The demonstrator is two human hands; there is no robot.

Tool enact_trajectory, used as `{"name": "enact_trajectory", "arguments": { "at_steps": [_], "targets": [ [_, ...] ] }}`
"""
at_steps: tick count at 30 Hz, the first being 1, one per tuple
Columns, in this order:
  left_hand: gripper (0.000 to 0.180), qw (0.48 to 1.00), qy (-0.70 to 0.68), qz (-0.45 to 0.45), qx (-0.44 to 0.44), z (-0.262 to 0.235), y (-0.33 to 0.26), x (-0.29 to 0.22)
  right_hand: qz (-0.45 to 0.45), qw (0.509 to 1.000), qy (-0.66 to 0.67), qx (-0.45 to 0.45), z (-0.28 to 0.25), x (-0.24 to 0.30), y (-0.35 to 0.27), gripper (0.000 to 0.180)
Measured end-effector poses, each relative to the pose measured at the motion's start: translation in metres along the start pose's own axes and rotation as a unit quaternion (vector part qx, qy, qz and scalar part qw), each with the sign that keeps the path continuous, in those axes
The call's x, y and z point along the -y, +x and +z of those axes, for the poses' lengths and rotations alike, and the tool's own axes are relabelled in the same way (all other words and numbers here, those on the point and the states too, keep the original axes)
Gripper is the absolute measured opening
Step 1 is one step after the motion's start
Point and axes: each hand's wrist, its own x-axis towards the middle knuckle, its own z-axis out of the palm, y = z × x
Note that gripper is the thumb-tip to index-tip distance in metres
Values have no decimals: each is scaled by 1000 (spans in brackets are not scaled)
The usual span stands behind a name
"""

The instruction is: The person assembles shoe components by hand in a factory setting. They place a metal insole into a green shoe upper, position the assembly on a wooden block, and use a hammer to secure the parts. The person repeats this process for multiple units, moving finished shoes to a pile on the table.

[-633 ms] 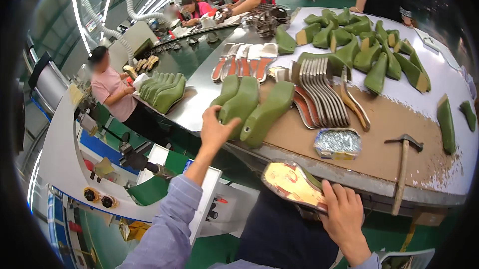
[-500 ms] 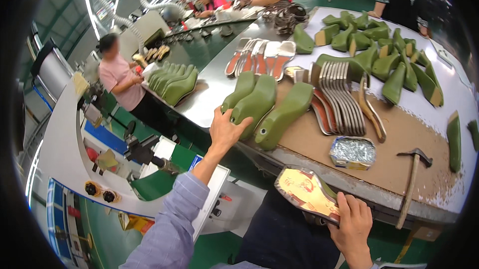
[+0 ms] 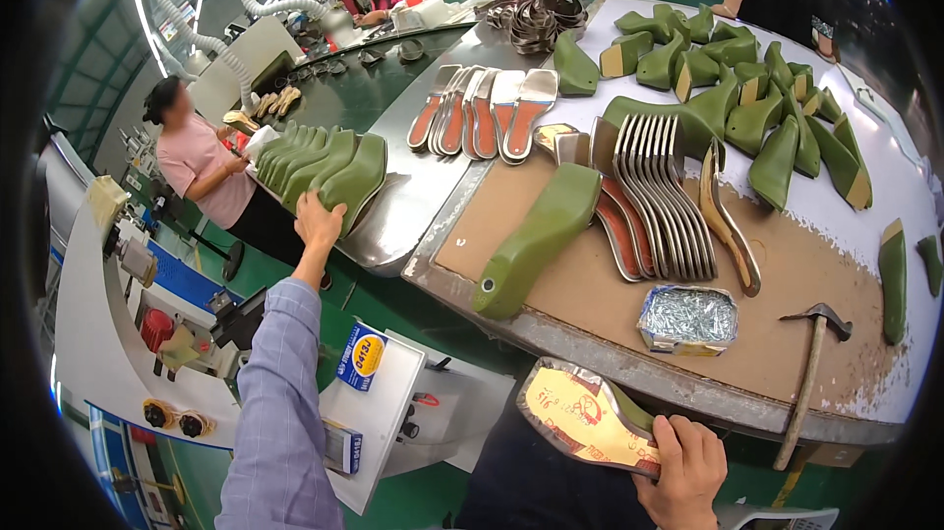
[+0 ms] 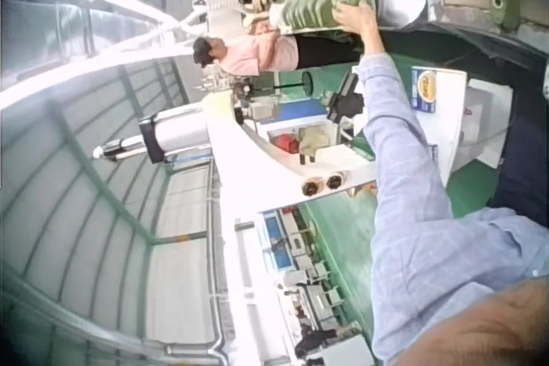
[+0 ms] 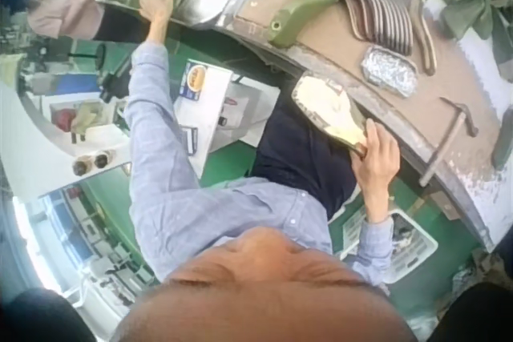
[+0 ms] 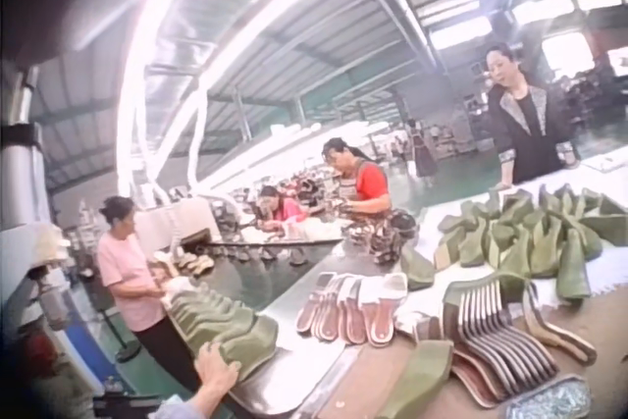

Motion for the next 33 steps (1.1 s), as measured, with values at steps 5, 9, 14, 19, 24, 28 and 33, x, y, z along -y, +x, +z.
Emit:
{"name": "enact_trajectory", "arguments": {
  "at_steps": [5,9,14,19,24,28,33],
  "targets": [
    [78,869,-333,178,319,-94,-97,-149,12,1000,-18,-7,3,-1,-5,78],
    [57,869,-263,269,321,-134,-173,-206,-2,999,-23,-22,6,-2,-11,78],
    [47,906,-270,232,229,-96,-118,-146,0,999,-2,-36,2,2,-7,75],
    [63,983,-160,71,48,-30,-41,-20,16,999,30,12,-6,6,0,77],
    [70,946,-273,157,79,-78,-66,-101,14,999,30,43,-12,-4,-2,77],
    [80,618,-699,68,354,-162,-209,-158,71,995,24,-59,-7,8,-12,70],
    [117,685,-638,227,267,-216,-320,-237,104,990,54,-79,-17,32,20,68]
  ]
}}
